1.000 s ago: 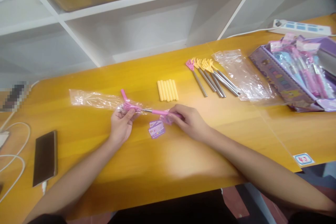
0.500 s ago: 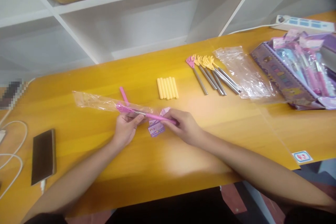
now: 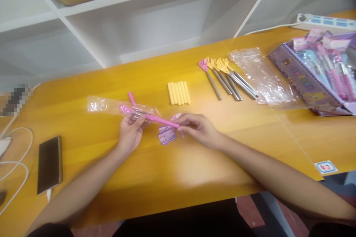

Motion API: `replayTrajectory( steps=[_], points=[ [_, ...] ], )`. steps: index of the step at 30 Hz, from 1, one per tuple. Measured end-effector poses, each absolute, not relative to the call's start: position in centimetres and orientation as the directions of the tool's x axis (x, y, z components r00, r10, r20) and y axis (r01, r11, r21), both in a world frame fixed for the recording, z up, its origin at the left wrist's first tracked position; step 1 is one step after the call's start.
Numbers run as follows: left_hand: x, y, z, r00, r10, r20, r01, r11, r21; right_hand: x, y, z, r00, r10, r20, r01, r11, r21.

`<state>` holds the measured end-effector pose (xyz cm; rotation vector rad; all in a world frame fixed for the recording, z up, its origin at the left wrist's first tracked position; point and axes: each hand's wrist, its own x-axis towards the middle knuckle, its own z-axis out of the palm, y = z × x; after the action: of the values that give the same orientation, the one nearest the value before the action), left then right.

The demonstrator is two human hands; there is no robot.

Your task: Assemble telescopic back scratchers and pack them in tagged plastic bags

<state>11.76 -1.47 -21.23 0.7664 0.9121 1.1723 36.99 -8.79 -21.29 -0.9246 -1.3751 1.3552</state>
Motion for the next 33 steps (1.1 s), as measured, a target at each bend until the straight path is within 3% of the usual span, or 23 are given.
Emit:
replayTrajectory(
  steps=[4,10,16,23,33],
  points=[
    [11.9,-2.5,-21.6,0.235,0.951,-0.203,-0.307,0.271,0.912,36.7,-8.6,-21.4,-0.236,0.966,0.107,-0.047,0.098,-0.994],
    [11.6,-4.0,-22.5,0.42,0.891,-0.174,-0.087,0.231,0.969,35.8,-8.8,-21.9,-0.165,0.966,0.199,0.037,0.208,-0.977],
    [11.9,-4.8,-21.8,0.549,0.804,-0.23,-0.012,0.283,0.959,35.0,-9.3,-22.2,-0.138,0.958,0.251,0.085,0.264,-0.961],
    [12.0,-4.8,-21.2,0.537,0.811,-0.234,0.011,0.271,0.962,34.8,-9.7,-21.8,-0.158,0.911,0.382,0.25,0.411,-0.877],
    [11.6,-4.6,-22.1,0.446,0.884,-0.14,-0.001,0.157,0.988,35.8,-9.7,-21.6,-0.303,0.836,0.458,0.277,0.537,-0.796]
  ],
)
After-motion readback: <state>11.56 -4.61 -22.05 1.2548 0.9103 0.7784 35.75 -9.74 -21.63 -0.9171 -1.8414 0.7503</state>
